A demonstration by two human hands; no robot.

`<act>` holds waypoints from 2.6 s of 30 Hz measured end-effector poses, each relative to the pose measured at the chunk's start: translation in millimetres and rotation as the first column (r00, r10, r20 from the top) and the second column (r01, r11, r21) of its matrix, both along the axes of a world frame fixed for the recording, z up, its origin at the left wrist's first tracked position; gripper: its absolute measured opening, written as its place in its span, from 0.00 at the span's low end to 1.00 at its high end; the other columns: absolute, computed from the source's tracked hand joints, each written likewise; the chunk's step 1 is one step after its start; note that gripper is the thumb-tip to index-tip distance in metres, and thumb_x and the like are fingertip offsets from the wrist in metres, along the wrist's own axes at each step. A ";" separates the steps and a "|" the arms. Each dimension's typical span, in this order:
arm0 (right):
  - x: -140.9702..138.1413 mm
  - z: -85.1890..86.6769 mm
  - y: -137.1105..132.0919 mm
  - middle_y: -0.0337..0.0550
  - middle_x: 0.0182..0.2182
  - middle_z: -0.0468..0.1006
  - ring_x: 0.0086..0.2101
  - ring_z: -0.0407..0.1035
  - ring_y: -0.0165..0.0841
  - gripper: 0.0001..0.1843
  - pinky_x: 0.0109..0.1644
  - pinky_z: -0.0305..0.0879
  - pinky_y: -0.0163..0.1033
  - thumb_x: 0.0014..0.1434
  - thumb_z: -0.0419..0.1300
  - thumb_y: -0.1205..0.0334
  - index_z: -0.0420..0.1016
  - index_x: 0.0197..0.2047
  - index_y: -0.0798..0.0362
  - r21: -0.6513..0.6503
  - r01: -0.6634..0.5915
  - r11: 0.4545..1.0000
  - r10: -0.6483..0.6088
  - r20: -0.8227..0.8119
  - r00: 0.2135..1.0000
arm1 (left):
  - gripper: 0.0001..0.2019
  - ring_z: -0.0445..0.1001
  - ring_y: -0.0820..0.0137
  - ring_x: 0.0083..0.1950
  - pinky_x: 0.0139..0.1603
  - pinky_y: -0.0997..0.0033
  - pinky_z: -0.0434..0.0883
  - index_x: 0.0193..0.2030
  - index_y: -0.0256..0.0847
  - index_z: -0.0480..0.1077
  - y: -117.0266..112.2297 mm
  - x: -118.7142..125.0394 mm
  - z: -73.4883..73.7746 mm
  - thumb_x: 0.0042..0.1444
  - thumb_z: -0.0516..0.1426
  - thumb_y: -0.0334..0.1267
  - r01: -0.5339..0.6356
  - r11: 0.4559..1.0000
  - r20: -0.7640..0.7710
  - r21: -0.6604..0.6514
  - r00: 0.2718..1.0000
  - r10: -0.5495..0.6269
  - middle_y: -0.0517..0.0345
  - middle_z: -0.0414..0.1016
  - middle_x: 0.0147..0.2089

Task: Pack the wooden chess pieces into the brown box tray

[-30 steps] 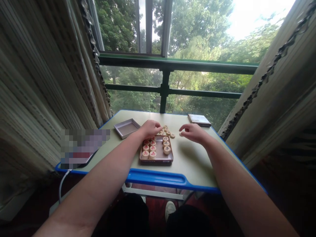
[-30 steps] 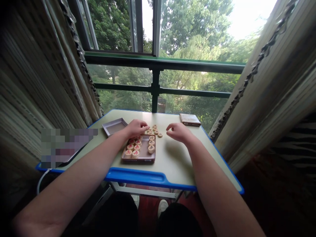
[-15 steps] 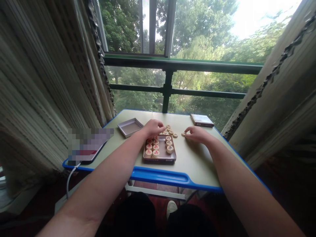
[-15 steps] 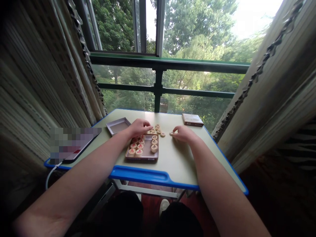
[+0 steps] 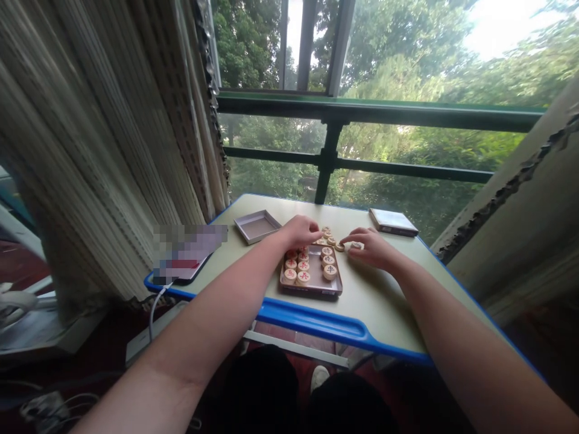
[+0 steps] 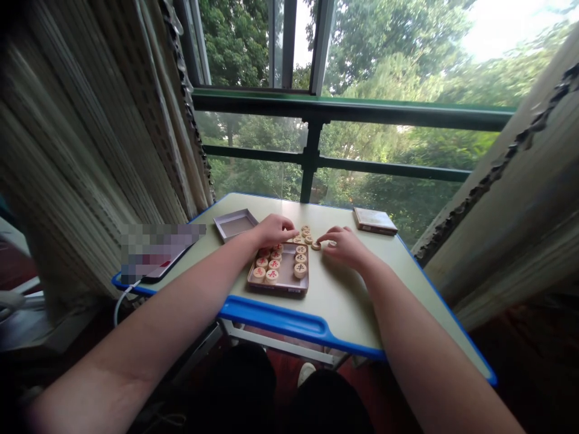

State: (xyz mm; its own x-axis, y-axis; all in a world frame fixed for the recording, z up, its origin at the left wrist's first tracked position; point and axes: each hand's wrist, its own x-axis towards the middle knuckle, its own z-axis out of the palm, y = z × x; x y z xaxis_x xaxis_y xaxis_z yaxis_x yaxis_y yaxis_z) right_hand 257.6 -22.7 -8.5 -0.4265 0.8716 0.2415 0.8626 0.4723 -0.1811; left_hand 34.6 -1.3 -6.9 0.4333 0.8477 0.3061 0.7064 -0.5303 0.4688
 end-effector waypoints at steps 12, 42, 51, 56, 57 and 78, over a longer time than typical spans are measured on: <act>-0.8 0.5 -0.4 0.46 0.37 0.75 0.39 0.64 0.40 0.15 0.48 0.59 0.45 0.51 0.58 0.51 0.79 0.37 0.48 -0.001 -0.008 1.000 0.008 0.017 1.000 | 0.18 0.65 0.74 0.26 0.27 0.75 0.59 0.29 0.35 0.78 1.0 0.8 0.4 0.48 0.54 0.49 0.008 0.999 -0.003 -0.043 1.000 -0.009 0.56 0.74 0.24; -6.2 21.4 -20.6 0.42 0.36 0.77 0.41 0.65 0.40 0.11 0.46 0.62 0.41 0.47 0.61 0.56 0.78 0.35 0.48 -0.219 -0.018 0.976 0.035 0.075 0.997 | 0.14 0.66 0.73 0.27 0.27 0.76 0.60 0.27 0.35 0.74 -3.6 2.6 3.4 0.45 0.55 0.44 0.030 0.996 0.002 -0.083 1.000 -0.030 0.59 0.72 0.24; -4.1 16.4 -15.1 0.45 0.42 0.75 0.45 0.64 0.41 0.17 0.47 0.62 0.41 0.49 0.58 0.58 0.76 0.43 0.48 -0.175 -0.025 0.984 0.028 0.014 1.000 | 0.13 0.70 0.69 0.35 0.36 0.74 0.66 0.34 0.37 0.76 2.4 1.4 1.2 0.47 0.53 0.39 -0.063 0.998 -0.028 -0.029 0.998 0.063 0.54 0.76 0.34; -7.7 3.0 -6.6 0.44 0.51 0.71 0.51 0.61 0.40 0.19 0.57 0.52 0.48 0.57 0.51 0.57 0.73 0.49 0.48 -0.057 -0.090 0.994 0.090 -0.004 0.996 | 0.14 0.71 0.65 0.43 0.47 0.73 0.66 0.37 0.38 0.77 7.7 0.0 -1.6 0.45 0.53 0.32 -0.092 0.995 -0.140 -0.043 0.986 0.086 0.51 0.75 0.43; -8.4 1.5 -5.8 0.43 0.51 0.71 0.51 0.61 0.39 0.19 0.58 0.50 0.48 0.58 0.50 0.57 0.73 0.49 0.48 -0.066 -0.111 0.992 0.112 0.004 0.994 | 0.14 0.72 0.65 0.44 0.47 0.73 0.66 0.36 0.38 0.77 8.3 0.1 -2.3 0.45 0.53 0.31 -0.090 0.995 -0.149 -0.053 0.986 0.082 0.51 0.76 0.43; -15.7 -16.9 8.5 0.44 0.53 0.70 0.50 0.60 0.38 0.22 0.56 0.52 0.45 0.63 0.43 0.54 0.70 0.53 0.49 0.042 -0.089 0.995 0.087 0.033 0.996 | 0.19 0.69 0.67 0.50 0.57 0.70 0.60 0.42 0.40 0.76 21.4 0.9 -13.3 0.48 0.48 0.29 0.039 0.999 -0.140 -0.031 0.989 -0.043 0.55 0.76 0.46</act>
State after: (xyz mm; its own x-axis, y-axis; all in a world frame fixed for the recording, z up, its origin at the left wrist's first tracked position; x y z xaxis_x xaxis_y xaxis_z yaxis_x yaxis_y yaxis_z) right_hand 241.9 -14.2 -25.4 -0.5089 0.8195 0.2636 0.8224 0.5533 -0.1325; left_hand 35.5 20.0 -20.2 0.5049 0.8357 0.2161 0.7445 -0.5483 0.3809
